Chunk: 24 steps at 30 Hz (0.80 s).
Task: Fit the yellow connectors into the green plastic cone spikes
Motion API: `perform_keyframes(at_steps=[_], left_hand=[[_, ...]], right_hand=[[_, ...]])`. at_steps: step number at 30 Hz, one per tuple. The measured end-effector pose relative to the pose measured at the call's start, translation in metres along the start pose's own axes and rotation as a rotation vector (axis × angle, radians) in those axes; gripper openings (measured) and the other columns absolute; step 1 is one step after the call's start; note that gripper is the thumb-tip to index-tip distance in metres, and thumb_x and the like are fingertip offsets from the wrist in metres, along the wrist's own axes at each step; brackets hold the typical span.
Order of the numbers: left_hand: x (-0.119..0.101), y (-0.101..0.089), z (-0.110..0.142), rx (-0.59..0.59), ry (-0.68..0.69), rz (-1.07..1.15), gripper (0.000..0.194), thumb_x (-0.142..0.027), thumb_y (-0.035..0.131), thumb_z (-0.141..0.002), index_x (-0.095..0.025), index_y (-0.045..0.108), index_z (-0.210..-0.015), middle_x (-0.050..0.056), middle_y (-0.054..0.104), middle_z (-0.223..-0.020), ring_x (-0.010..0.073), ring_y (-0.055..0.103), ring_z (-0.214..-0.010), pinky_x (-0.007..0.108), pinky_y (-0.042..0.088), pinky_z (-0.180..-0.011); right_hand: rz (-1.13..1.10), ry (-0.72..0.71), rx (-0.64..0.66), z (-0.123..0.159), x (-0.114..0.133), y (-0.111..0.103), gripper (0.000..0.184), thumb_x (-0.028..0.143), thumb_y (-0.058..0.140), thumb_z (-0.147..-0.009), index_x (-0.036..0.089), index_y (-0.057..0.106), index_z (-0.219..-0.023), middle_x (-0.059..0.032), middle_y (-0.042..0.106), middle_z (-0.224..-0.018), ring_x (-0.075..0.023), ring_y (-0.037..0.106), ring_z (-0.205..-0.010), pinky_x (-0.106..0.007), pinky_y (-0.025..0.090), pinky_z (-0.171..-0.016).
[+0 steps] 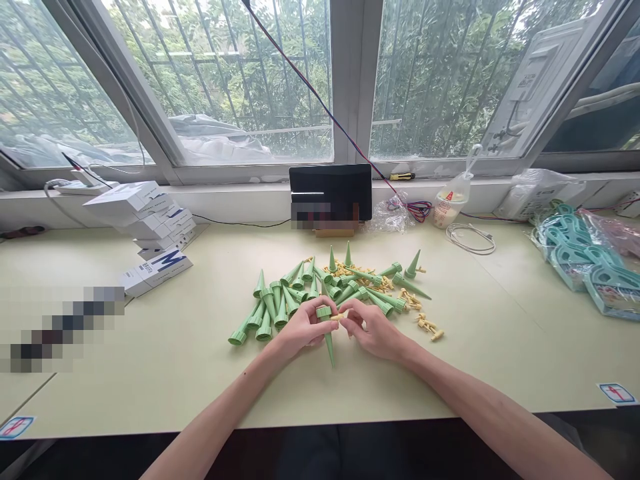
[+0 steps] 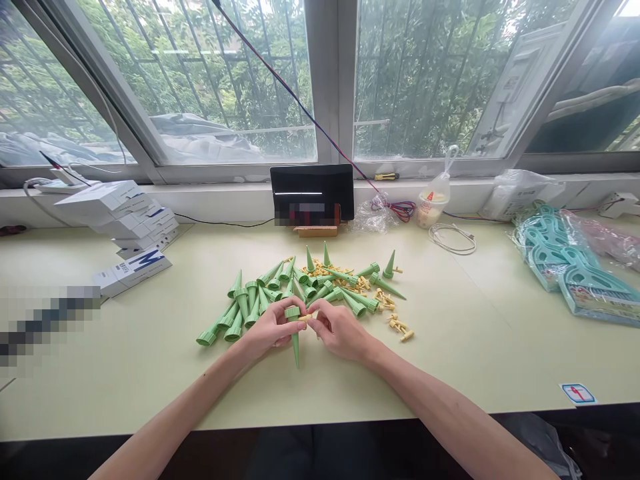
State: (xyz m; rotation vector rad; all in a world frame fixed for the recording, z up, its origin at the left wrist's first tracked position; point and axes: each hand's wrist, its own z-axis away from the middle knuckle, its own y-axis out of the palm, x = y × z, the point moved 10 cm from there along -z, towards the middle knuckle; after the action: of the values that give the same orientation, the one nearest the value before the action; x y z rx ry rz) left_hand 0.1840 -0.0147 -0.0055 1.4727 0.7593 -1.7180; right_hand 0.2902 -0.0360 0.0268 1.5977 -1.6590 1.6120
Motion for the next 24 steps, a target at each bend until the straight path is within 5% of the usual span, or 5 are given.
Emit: perform_keyframes(at_steps=[24], left_hand=[[0.0008,-0.0009,0.001,-0.004,0.006,0.001,0.034,-0.042,0.078,-0.079,-0.02,0.054,-0.089,-0.013,0.03,-0.046,0.0031,0.021,-0.037,0.017,0.018,-0.037]], right_hand=[[0.014,0.0,0.006,0.0008,-0.0002,0.0008,0.016,0.034,0.047,-0.102,0.02,0.055,-0.105,0.0034,0.058,-0.063,-0.0138,0.049,-0.054,-0.027,0.041,-0.057]])
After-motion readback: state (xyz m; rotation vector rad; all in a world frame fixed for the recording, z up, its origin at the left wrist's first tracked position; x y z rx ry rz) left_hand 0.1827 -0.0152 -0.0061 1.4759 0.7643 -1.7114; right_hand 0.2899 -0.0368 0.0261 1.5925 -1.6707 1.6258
